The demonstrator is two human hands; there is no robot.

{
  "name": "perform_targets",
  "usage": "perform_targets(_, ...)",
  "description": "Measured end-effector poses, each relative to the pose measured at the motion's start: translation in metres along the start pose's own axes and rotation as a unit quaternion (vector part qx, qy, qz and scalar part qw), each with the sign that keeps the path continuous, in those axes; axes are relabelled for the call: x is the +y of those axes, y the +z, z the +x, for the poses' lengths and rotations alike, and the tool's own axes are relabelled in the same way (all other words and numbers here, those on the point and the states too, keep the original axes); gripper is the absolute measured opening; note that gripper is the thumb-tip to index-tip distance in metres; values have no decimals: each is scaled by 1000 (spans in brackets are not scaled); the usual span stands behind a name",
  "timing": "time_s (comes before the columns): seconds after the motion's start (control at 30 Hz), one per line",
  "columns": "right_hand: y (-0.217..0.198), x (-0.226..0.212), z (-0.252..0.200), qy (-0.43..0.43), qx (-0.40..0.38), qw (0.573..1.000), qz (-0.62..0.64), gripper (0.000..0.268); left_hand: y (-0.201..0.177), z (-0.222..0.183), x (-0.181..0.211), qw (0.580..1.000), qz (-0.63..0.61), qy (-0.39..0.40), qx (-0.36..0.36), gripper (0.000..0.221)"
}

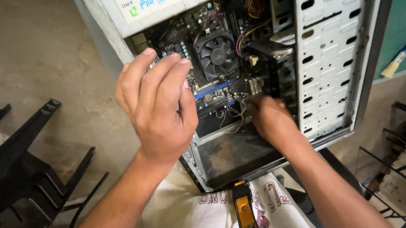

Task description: Connecting internal cables and cleaning the motherboard of a desktop computer with a brush.

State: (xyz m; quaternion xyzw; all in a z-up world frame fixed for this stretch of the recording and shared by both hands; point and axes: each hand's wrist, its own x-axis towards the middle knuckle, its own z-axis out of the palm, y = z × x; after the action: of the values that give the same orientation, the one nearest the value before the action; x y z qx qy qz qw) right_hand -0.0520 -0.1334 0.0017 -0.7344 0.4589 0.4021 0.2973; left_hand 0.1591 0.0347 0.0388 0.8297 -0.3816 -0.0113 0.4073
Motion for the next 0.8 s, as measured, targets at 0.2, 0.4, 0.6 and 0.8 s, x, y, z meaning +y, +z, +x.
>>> perform_targets(0.2, 15, 5, -43, -20, -123, 967, -222, 25, 0, 2, 0, 1000, 0, 16, 10, 20)
perform_targets(0.4, 24, 23, -17, -113, -145, 965, -187, 36, 0, 3, 1, 1000, 6, 15, 16, 19)
perform_targets(0.6, 14, -2, -9, -18, -216, 946, -241, 35, 0, 3, 2, 999, 16, 30, 25, 22)
perform_targets(0.8, 4, 17, -11, -106, -98, 982, -122, 31, 2, 0, -1, 999, 12, 34, 30, 28)
